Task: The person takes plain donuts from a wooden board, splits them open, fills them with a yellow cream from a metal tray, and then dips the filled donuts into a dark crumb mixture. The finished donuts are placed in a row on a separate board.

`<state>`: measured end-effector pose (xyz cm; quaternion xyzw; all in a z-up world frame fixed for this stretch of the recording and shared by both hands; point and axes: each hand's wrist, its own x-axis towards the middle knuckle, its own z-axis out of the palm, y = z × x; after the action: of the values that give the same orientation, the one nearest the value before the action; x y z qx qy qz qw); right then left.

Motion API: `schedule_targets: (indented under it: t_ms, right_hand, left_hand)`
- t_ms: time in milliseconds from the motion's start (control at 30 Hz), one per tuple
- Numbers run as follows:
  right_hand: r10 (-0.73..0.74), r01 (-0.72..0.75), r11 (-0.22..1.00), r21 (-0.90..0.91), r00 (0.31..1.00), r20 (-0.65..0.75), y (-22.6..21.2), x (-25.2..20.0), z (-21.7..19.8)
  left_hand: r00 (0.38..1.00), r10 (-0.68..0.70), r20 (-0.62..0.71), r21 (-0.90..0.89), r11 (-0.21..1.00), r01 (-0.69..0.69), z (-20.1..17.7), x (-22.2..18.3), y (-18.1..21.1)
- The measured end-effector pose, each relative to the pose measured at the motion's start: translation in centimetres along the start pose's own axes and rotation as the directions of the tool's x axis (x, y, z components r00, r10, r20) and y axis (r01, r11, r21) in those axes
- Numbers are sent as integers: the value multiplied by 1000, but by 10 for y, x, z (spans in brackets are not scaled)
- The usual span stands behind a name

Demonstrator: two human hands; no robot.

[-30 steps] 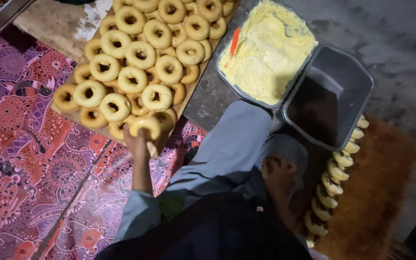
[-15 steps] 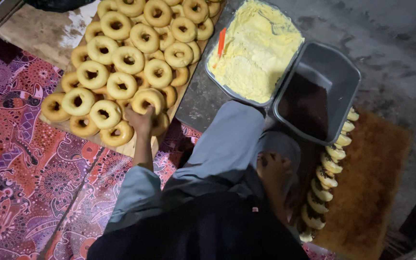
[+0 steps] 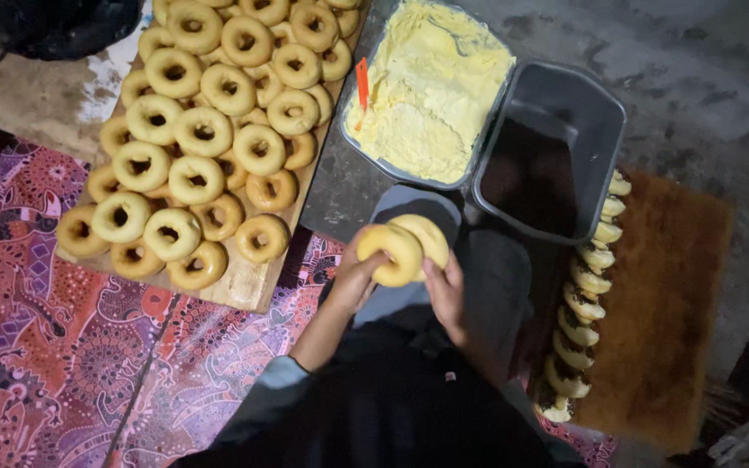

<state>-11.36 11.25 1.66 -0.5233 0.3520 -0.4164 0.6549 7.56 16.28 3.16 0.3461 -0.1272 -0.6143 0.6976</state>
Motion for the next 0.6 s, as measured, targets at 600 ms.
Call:
schedule_targets:
  t_ms: [600]
  right_hand:
    - [-244, 404, 491, -772, 914, 323, -55, 163, 52]
  left_hand:
    - [943, -129, -307, -365, 931, 8, -56, 57, 13]
